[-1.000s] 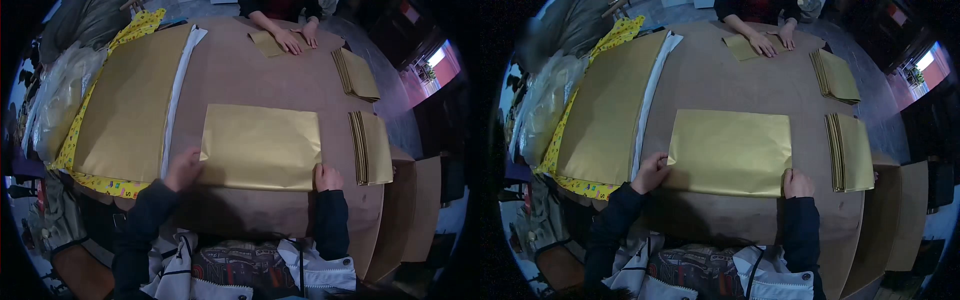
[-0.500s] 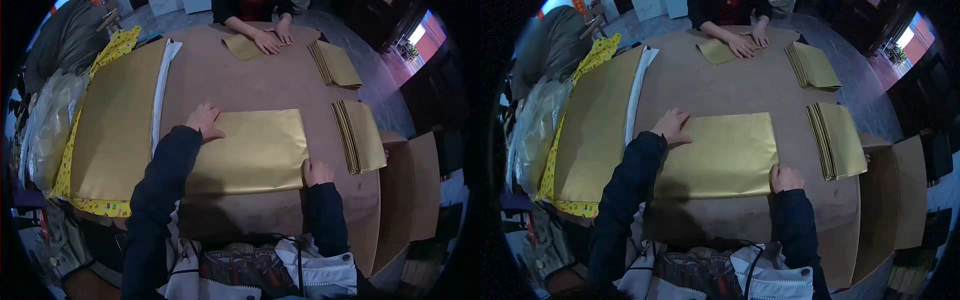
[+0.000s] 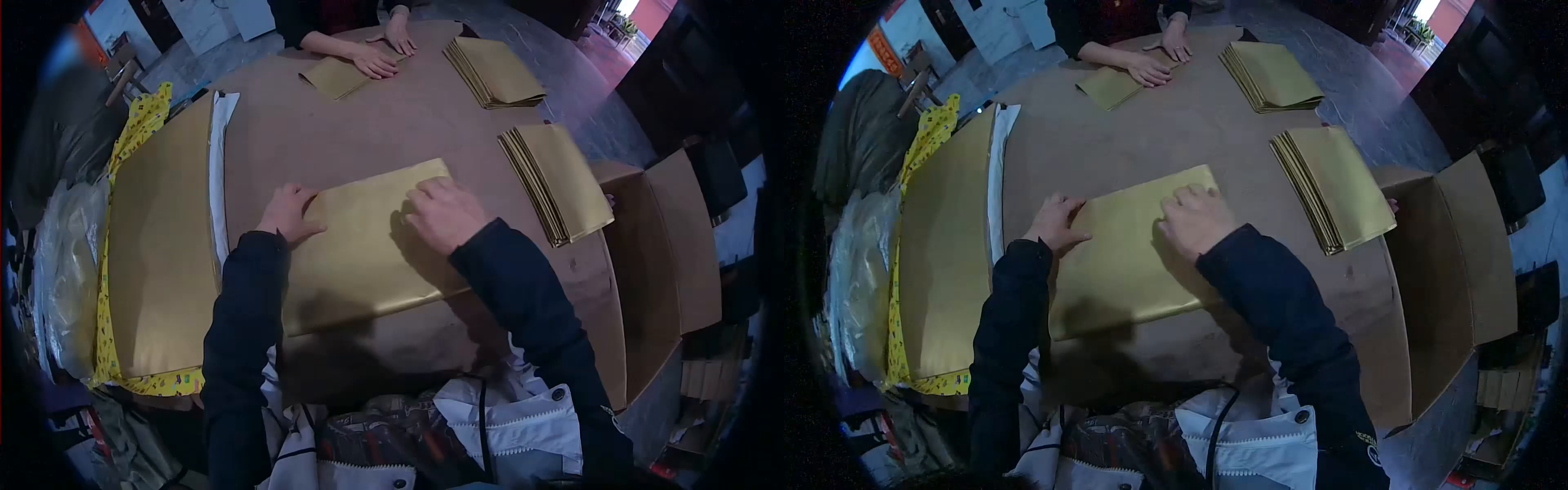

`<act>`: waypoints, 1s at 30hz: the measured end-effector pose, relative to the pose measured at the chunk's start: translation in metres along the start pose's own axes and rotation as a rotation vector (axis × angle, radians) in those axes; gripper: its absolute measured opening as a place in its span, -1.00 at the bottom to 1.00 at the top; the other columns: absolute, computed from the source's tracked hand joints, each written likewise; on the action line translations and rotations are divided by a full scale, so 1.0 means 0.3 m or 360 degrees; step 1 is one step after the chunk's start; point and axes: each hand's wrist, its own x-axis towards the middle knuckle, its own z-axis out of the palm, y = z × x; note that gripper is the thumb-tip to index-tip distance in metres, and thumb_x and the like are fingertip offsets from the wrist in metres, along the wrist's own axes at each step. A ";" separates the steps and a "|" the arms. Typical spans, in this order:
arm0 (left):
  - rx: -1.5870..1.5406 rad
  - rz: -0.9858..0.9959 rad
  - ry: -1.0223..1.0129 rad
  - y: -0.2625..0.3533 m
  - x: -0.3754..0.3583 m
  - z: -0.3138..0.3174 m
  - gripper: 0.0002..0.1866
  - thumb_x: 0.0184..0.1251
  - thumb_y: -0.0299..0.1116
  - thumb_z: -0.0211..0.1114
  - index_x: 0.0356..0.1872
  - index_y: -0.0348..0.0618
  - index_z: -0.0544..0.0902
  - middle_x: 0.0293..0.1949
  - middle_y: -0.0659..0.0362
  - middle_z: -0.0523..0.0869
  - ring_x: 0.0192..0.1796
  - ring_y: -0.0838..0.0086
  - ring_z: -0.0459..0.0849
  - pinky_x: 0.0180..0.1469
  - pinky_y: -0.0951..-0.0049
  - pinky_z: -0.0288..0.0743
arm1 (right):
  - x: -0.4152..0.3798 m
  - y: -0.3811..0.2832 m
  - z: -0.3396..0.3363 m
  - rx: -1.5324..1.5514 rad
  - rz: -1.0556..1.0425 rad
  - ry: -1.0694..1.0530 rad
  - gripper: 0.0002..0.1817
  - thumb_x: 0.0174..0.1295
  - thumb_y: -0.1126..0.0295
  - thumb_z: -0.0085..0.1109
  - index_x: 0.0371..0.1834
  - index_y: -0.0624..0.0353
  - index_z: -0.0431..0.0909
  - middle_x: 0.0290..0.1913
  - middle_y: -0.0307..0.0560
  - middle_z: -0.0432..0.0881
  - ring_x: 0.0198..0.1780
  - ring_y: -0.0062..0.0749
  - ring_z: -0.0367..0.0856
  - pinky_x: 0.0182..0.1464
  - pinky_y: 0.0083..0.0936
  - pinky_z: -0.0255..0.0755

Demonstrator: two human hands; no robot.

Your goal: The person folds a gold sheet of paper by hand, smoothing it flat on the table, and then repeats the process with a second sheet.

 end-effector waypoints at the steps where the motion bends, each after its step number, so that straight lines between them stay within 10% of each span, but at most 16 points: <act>1: 0.0002 0.0002 -0.0003 0.000 -0.005 0.000 -0.27 -0.09 -0.09 0.49 0.20 -0.07 0.51 0.16 -0.06 0.44 0.23 0.04 0.35 0.29 0.19 0.30 | 0.045 -0.021 0.055 0.0038 -0.0094 -0.0115 -0.69 0.17 0.17 0.16 -0.14 0.14 0.54 0.02 0.03 0.54 0.15 -0.09 0.45 0.13 -0.17 0.39; 9: 0.0042 0.0065 0.0025 0.022 -0.026 -0.007 -0.29 -0.02 -0.15 0.49 0.23 -0.04 0.47 0.14 -0.07 0.41 0.24 0.03 0.34 0.33 0.19 0.27 | 0.059 0.022 0.304 0.0033 0.0405 -0.0373 -0.30 0.35 -0.16 -0.27 0.44 0.02 0.16 0.52 0.14 -0.04 0.55 0.02 -0.18 0.43 0.20 -0.25; 15: -0.0117 0.0277 0.0284 0.119 -0.061 0.148 -0.46 0.18 -0.20 0.35 0.19 -0.10 0.47 0.30 -0.10 0.33 0.35 -0.02 0.27 0.35 0.20 0.22 | 0.044 0.020 0.286 -0.0060 0.0478 -0.0325 -0.28 0.32 -0.17 -0.23 0.43 0.06 0.17 0.50 0.15 0.00 0.52 0.09 -0.12 0.41 0.22 -0.21; 19: 0.0093 0.0163 0.0293 0.165 -0.089 0.222 -0.33 0.27 0.11 0.16 0.33 0.00 0.37 0.42 -0.02 0.20 0.49 0.08 0.05 0.37 -0.25 -0.03 | 0.051 0.013 0.282 -0.0052 0.0526 -0.0354 -0.25 0.30 -0.17 -0.18 0.44 0.06 0.14 0.50 0.12 0.01 0.52 0.08 -0.13 0.42 0.19 -0.22; 30: 0.0322 -0.0028 0.0510 -0.036 -0.133 0.214 -0.34 0.35 0.18 0.01 0.34 -0.02 0.37 0.46 -0.03 0.12 0.51 0.05 -0.02 0.41 -0.18 -0.07 | 0.052 0.057 0.294 -0.0119 0.0589 -0.0304 -0.27 0.31 -0.14 -0.16 0.44 0.08 0.14 0.50 0.08 0.00 0.54 -0.02 -0.17 0.44 0.14 -0.19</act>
